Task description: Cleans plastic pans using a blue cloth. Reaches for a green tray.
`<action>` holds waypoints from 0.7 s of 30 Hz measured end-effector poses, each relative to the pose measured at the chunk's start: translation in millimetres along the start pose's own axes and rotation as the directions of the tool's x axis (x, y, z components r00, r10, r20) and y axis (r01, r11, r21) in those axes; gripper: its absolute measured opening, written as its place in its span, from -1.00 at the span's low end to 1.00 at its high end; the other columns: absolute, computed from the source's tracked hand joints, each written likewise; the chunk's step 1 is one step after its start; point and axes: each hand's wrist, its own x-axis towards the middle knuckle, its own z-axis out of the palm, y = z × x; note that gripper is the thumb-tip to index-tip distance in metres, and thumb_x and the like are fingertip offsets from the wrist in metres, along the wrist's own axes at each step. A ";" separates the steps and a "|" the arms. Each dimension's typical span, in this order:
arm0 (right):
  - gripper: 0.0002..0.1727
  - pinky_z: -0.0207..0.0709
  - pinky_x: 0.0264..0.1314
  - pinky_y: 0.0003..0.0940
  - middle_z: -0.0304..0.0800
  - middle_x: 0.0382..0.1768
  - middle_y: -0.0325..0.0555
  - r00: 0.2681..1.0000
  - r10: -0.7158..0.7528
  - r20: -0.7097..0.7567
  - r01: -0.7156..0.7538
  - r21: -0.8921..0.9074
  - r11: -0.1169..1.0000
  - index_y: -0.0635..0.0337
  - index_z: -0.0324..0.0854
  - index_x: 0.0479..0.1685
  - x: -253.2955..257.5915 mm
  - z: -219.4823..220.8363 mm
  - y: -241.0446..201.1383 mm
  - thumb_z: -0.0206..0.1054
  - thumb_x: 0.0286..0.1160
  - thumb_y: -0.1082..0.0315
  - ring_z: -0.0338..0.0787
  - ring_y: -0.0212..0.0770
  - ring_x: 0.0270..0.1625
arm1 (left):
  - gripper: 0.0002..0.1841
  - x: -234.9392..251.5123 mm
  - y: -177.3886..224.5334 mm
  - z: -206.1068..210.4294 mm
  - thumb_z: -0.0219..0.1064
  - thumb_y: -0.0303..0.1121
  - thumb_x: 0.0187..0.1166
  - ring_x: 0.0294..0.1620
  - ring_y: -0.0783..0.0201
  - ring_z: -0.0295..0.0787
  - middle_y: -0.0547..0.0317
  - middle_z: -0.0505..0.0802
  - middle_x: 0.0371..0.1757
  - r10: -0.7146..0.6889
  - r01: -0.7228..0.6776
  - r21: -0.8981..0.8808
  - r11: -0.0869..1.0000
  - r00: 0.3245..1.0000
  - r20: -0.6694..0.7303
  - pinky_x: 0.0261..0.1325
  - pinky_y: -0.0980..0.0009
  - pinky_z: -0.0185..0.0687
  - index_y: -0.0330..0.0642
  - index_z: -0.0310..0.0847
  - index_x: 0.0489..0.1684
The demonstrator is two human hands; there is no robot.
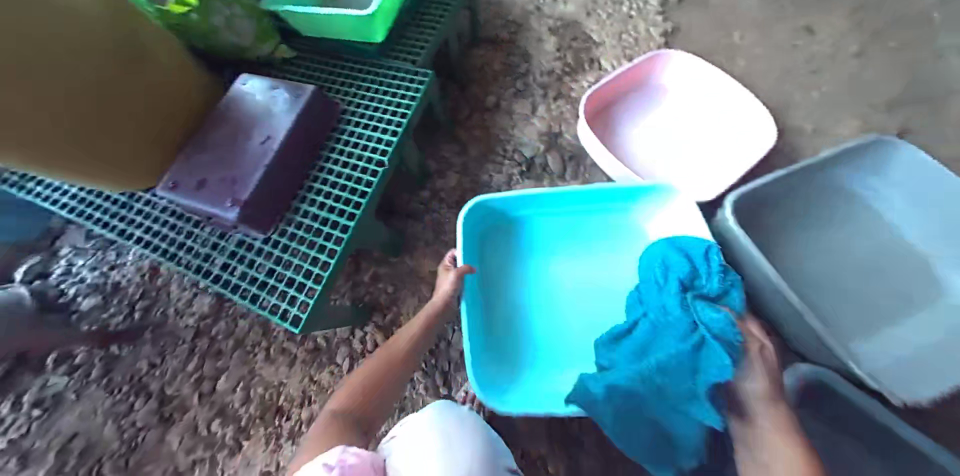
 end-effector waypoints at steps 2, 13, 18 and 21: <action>-0.63 0.64 0.10 -0.66 0.65 -0.06 -0.32 1.000 -0.021 -0.021 0.023 0.122 0.992 0.44 0.30 0.38 8.5 40.3 3.6 -0.14 0.80 0.38 0.71 -0.70 -0.05 | -0.21 8.8 2.6 -9.7 0.55 -0.42 0.45 0.33 -0.09 0.68 -0.38 0.59 0.42 0.004 -0.007 0.337 0.941 1.000 0.010 0.33 0.03 0.66 -0.35 0.14 0.66; 0.12 -0.26 0.77 0.51 0.38 0.59 0.59 0.744 -0.573 0.343 0.665 -0.309 0.680 0.70 0.24 0.60 -6.5 148.1 101.7 -0.12 0.64 -0.42 0.35 0.32 0.74 | -0.68 -101.9 62.3 61.5 -0.10 -0.35 0.79 0.04 0.56 0.77 0.39 0.82 0.00 0.160 0.059 -0.383 0.922 0.843 0.514 0.22 0.51 0.68 -0.17 0.31 0.40; -0.33 0.38 0.61 0.27 0.62 0.45 0.40 0.603 -0.569 0.559 0.779 -0.258 0.571 0.31 0.71 0.27 24.3 110.8 99.0 0.15 0.66 -0.17 0.60 0.24 0.56 | -0.66 -70.2 111.1 36.5 0.46 -0.66 0.19 0.02 0.55 0.73 0.22 0.81 -0.05 0.531 -0.563 0.008 0.826 0.783 0.325 0.20 0.49 0.67 -0.44 0.61 -0.03; -0.42 0.50 0.58 0.08 0.26 0.69 0.53 0.702 -0.368 0.609 0.626 -0.282 0.727 0.33 0.77 0.26 31.2 78.0 121.2 0.24 0.59 -0.02 0.52 0.35 0.63 | -0.56 -36.0 189.1 -27.6 0.53 -0.65 0.11 0.24 0.12 0.70 -0.13 0.77 0.16 0.634 -0.656 0.456 0.602 0.739 0.226 0.35 0.10 0.62 -0.41 0.69 0.06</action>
